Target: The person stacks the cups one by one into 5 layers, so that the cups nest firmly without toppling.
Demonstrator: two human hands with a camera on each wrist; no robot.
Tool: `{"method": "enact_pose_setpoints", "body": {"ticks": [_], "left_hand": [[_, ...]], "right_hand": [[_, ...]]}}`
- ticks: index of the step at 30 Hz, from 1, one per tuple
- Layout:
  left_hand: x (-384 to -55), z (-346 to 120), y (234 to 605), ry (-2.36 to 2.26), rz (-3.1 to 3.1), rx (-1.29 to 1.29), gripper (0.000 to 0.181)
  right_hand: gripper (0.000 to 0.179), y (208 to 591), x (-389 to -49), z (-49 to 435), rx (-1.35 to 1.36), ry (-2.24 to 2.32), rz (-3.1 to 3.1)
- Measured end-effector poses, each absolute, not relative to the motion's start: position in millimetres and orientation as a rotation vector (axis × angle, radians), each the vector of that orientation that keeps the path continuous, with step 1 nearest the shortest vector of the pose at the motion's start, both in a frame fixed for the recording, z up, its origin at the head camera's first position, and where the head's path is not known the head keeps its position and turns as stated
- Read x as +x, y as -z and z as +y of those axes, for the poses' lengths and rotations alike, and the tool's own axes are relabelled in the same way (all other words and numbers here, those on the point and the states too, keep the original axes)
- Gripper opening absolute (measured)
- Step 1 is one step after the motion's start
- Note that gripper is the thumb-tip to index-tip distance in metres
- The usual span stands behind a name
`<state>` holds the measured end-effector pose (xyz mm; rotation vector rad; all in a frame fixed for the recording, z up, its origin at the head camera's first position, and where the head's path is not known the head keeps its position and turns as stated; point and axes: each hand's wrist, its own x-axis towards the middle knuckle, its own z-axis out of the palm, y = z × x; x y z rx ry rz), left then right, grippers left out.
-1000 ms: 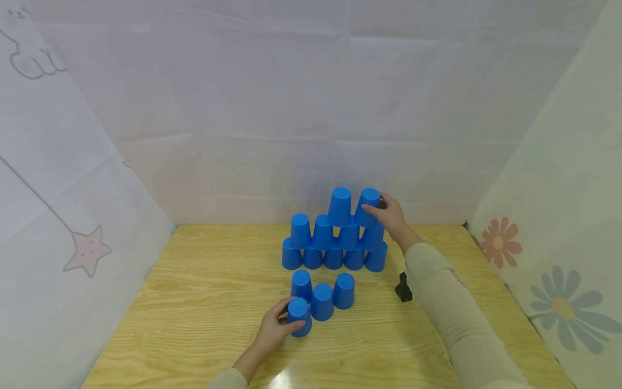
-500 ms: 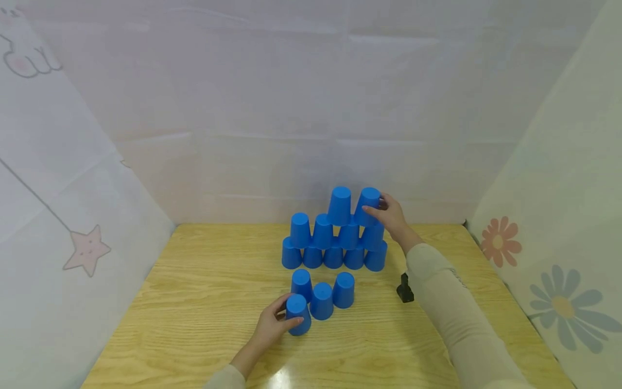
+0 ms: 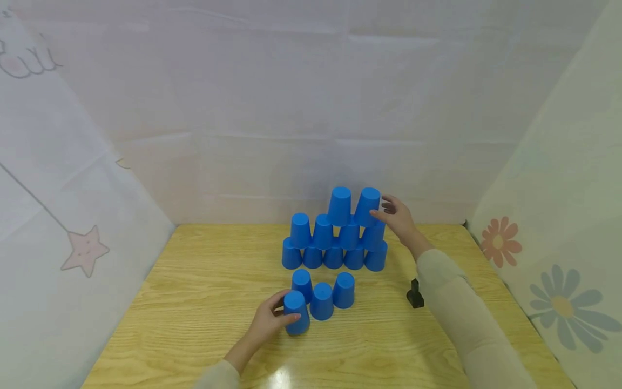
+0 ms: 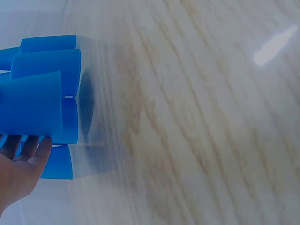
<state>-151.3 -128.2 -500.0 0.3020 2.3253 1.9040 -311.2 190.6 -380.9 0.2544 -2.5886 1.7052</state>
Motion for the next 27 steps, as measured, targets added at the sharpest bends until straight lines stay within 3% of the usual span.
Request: {"method": "enact_pose_setpoints", "body": {"ticks": [12,27], "left_hand": [[-157,-139,496,-1.847,2.404,0.328,0.051],[-156,-142,433,-1.745,2.433,0.470,0.051]], "right_hand": [[0.070,386,-297,204,0.289,-1.715,-2.586],[0.063,391,-276,221,0.371,-1.807,-2.527]]}}
